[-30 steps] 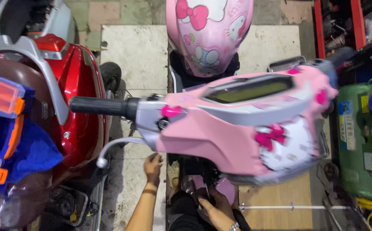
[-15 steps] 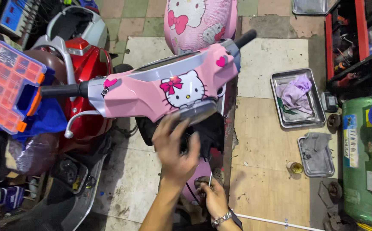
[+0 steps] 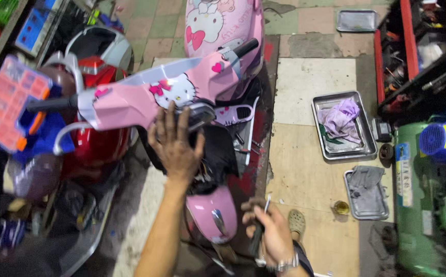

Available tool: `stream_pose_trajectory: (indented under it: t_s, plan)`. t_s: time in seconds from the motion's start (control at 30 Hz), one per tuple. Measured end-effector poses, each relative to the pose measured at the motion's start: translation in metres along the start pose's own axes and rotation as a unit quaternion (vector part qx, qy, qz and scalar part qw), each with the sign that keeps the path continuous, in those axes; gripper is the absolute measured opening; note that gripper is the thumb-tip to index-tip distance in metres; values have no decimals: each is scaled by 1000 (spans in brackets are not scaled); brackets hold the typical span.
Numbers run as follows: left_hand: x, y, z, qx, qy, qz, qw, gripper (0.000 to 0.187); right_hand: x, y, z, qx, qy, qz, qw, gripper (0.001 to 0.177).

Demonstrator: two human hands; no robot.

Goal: The person shines a flashlight on a scooter wheel, turns on a wall switch, and attaches the front handlebar cover to the scooter before driving screws with a screwdriver.

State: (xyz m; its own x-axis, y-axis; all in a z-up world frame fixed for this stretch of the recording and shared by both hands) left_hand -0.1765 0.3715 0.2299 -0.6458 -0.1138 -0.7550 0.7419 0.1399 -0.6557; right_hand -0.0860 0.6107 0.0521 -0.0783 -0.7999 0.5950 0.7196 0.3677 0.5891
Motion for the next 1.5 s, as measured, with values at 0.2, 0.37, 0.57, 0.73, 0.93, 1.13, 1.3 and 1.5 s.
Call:
stream_pose_trajectory:
  t_s: [0.2, 0.37, 0.57, 0.73, 0.93, 1.13, 1.3, 1.5]
  plan:
    - [-9, 10, -8, -19, -35, -19, 999, 83, -60, -20, 87, 60, 117, 50, 990, 34]
    - [-13, 9, 3, -61, -69, -40, 995, 82, -99, -38, 125, 55, 187, 95, 976, 39]
    - [-24, 5, 19, -69, -44, -72, 994, 90, -124, -75, 126, 21, 211, 96, 973, 37]
    - [-33, 3, 32, -101, -35, -102, 989, 86, -100, -103, 112, 72, 256, 159, 951, 40]
    - [93, 127, 47, -653, 514, -329, 450, 94, -59, -178, 81, 71, 387, 153, 906, 29]
    - [108, 50, 2, -419, 863, -213, 185, 45, 28, -216, 78, 9, 406, 271, 873, 27]
    - [86, 63, 8, -544, 749, -335, 173, 39, 73, -228, 74, 19, 423, 300, 855, 40]
    - [108, 59, -18, -447, 780, -376, 223, 27, 101, -239, 75, 51, 466, 395, 791, 46]
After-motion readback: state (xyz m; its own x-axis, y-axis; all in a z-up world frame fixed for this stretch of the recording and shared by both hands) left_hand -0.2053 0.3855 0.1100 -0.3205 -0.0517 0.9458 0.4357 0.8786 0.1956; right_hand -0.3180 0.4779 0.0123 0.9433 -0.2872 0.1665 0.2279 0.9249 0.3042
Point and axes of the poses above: each hand's wrist, its own y-axis away from the middle knuckle, its own x-axis out of the palm, z = x × y, the point moved 9 cm from there along -y, towards the middle knuckle, and after that the axes turned 2 degrees about -y, right-handed, at the moved point
